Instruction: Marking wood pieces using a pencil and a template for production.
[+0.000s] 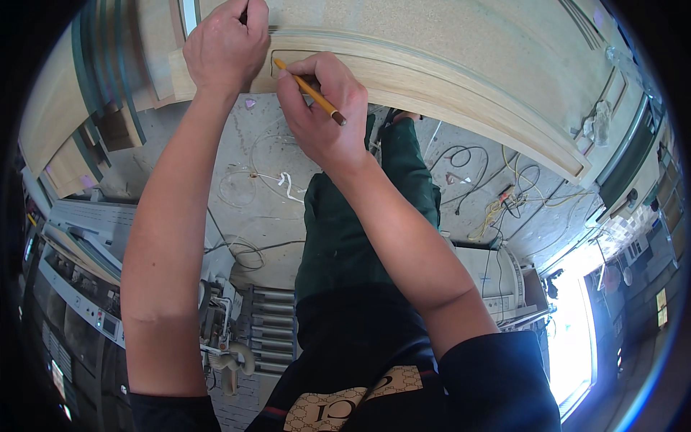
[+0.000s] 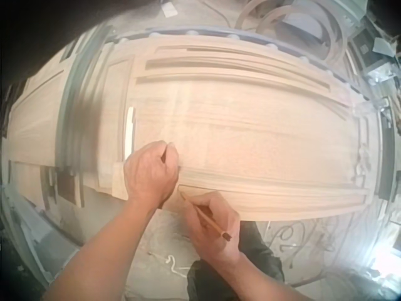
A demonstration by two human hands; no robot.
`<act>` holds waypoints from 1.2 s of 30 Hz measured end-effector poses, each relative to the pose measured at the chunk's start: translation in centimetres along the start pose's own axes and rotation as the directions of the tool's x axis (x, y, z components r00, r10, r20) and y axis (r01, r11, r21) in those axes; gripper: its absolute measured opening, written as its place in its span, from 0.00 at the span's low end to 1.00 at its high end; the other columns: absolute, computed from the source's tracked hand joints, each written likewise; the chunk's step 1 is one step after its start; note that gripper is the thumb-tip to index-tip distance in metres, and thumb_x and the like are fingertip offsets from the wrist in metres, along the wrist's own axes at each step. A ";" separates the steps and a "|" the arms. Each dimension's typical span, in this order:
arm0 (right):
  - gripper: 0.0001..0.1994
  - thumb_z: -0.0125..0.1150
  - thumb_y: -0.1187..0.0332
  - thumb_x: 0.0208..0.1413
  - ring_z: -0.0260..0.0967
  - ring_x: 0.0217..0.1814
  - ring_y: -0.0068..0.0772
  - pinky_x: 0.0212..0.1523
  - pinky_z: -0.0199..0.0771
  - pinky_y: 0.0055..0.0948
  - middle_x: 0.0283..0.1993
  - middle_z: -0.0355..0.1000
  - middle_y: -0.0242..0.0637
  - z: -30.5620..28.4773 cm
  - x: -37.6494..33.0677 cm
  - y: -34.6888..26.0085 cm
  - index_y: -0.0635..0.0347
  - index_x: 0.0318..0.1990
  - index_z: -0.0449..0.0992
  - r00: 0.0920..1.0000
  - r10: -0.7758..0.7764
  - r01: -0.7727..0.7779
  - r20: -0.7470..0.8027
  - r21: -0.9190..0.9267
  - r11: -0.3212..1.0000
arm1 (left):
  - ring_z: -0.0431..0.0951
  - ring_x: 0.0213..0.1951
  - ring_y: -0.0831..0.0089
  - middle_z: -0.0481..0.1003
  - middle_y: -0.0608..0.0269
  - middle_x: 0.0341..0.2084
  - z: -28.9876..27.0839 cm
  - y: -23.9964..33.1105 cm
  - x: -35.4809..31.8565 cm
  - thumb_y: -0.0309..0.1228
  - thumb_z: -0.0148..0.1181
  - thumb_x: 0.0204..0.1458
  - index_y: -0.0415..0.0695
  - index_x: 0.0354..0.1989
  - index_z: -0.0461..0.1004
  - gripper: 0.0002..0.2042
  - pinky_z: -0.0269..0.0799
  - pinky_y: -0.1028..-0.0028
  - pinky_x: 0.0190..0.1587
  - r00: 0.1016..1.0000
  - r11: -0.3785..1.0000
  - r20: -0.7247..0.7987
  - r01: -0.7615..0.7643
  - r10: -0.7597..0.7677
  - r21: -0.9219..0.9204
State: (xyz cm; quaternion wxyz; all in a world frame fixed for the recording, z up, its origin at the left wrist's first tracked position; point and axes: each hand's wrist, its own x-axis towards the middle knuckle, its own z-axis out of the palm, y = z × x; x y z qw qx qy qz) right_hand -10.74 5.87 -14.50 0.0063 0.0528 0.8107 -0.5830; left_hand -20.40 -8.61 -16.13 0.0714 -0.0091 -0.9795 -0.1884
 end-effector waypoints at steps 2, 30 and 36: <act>0.05 0.71 0.73 0.59 0.83 0.34 0.32 0.36 0.81 0.27 0.34 0.82 0.39 0.0 0.3 -0.1 0.63 0.38 0.79 0.999 -0.021 0.021 -0.042 -0.008 1.000 | 0.78 0.30 0.42 0.76 0.44 0.24 0.0 0.1 0.1 0.35 0.55 0.61 0.41 0.21 0.72 0.16 0.72 0.48 0.34 1.000 1.000 0.019 0.015 -0.015 0.008; 0.10 0.68 0.64 0.66 0.78 0.29 0.19 0.24 0.81 0.24 0.32 0.83 0.34 -2.9 4.9 -1.1 0.64 0.41 0.81 0.894 0.140 -0.098 0.425 -0.118 0.988 | 0.78 0.29 0.42 0.77 0.45 0.24 0.0 0.2 -0.1 0.36 0.57 0.61 0.41 0.21 0.73 0.17 0.73 0.49 0.34 0.999 0.999 -0.005 0.049 -0.049 0.014; 0.12 0.67 0.61 0.67 0.80 0.29 0.27 0.31 0.79 0.29 0.31 0.83 0.38 -3.4 6.8 -1.8 0.62 0.43 0.82 0.819 0.137 0.069 0.557 -0.331 0.941 | 0.79 0.30 0.43 0.77 0.45 0.24 0.1 0.1 0.0 0.35 0.56 0.60 0.41 0.21 0.73 0.16 0.73 0.49 0.35 0.999 0.998 -0.006 0.053 -0.053 0.016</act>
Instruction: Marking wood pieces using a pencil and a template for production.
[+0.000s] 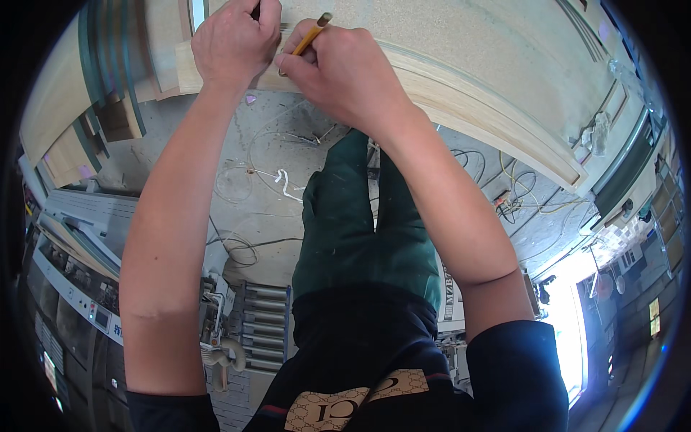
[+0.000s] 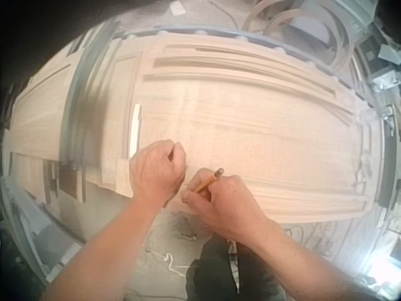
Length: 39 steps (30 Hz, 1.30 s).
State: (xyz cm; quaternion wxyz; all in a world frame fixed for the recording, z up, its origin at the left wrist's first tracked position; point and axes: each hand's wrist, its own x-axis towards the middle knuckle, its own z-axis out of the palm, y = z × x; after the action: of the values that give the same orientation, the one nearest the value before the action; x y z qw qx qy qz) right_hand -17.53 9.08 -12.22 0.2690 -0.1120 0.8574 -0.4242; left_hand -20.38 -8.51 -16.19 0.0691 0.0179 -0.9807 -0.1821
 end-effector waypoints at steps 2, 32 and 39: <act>0.12 0.67 0.59 0.67 0.79 0.29 0.29 0.33 0.77 0.32 0.28 0.81 0.39 0.1 0.1 -0.1 0.60 0.43 0.83 1.000 0.004 -0.005 0.009 0.031 1.000 | 0.79 0.30 0.43 0.77 0.45 0.24 0.2 0.0 0.1 0.36 0.56 0.60 0.41 0.21 0.74 0.16 0.74 0.49 0.35 0.999 0.999 0.029 0.020 -0.021 0.027; 0.12 0.64 0.59 0.68 0.73 0.21 0.39 0.28 0.70 0.35 0.21 0.72 0.40 -5.0 -3.6 1.9 0.61 0.41 0.82 0.995 -0.086 0.093 0.045 -0.175 0.980 | 0.79 0.33 0.42 0.78 0.44 0.26 0.2 0.4 -0.2 0.36 0.55 0.60 0.38 0.23 0.74 0.16 0.73 0.48 0.38 0.997 0.999 0.065 0.039 -0.042 0.038; 0.15 0.64 0.56 0.70 0.70 0.25 0.33 0.30 0.70 0.33 0.23 0.72 0.39 -10.3 -7.7 5.9 0.62 0.42 0.79 0.992 0.066 -0.029 0.104 -0.322 0.946 | 0.79 0.33 0.40 0.77 0.43 0.26 0.3 0.1 -0.1 0.37 0.53 0.62 0.38 0.24 0.74 0.17 0.72 0.47 0.37 0.999 0.996 0.041 0.007 -0.011 0.089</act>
State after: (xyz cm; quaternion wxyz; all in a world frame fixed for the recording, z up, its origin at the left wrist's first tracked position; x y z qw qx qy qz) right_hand -16.62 22.83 -8.97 0.3058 -0.1574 0.9006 -0.2658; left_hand -20.35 -8.29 -16.43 0.0469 0.0215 -0.9889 -0.1390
